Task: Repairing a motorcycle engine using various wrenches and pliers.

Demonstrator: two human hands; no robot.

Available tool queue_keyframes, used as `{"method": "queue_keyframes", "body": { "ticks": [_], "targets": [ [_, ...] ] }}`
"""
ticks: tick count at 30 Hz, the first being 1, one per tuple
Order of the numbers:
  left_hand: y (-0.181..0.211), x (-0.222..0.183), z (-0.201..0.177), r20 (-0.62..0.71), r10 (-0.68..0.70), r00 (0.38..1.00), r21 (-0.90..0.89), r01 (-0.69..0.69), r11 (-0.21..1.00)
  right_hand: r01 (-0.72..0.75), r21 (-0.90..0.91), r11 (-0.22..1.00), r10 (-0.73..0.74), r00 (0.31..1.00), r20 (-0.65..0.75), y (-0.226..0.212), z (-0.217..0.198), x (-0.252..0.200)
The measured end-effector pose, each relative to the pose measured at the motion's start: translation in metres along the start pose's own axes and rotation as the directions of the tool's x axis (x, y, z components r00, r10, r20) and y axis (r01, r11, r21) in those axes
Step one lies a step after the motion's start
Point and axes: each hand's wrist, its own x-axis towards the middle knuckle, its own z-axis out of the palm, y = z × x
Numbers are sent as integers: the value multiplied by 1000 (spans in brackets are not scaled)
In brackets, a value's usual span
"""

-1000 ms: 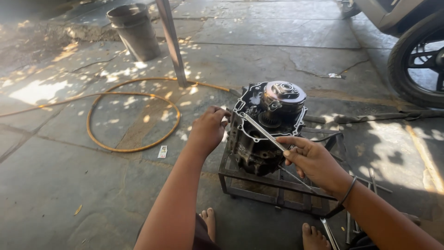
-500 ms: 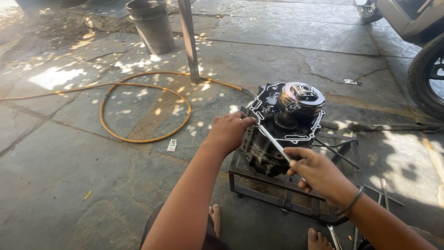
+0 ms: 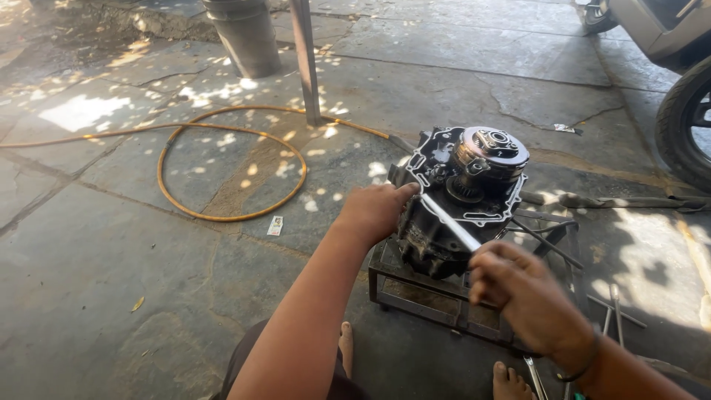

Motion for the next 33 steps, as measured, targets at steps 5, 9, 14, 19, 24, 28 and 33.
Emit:
{"method": "queue_keyframes", "body": {
  "ticks": [5,9,14,19,24,28,33],
  "targets": [
    [4,-3,-11,60,-4,998,0,4,1000,118,47,992,-89,909,-407,-21,-25,17],
    [9,-2,-13,73,-26,997,-35,29,999,208,86,974,-146,875,-461,-23,-64,44],
    [9,-9,-19,151,-93,984,-163,117,980,223,45,974,-170,842,-513,-31,-72,54],
    [9,-12,-26,219,-140,966,-214,188,959,213,-42,976,-204,831,-518,-39,-70,59],
    [11,-13,-32,256,-144,956,-215,202,955,171,-150,974,-224,830,-510,-44,-74,64],
    [11,-10,-27,248,-143,958,-228,201,953,209,-173,962,-269,821,-503,-41,-77,67],
    [14,-14,-33,271,-155,950,-232,220,947,260,-230,938,-343,793,-503,-34,-81,74]
  ]
}}
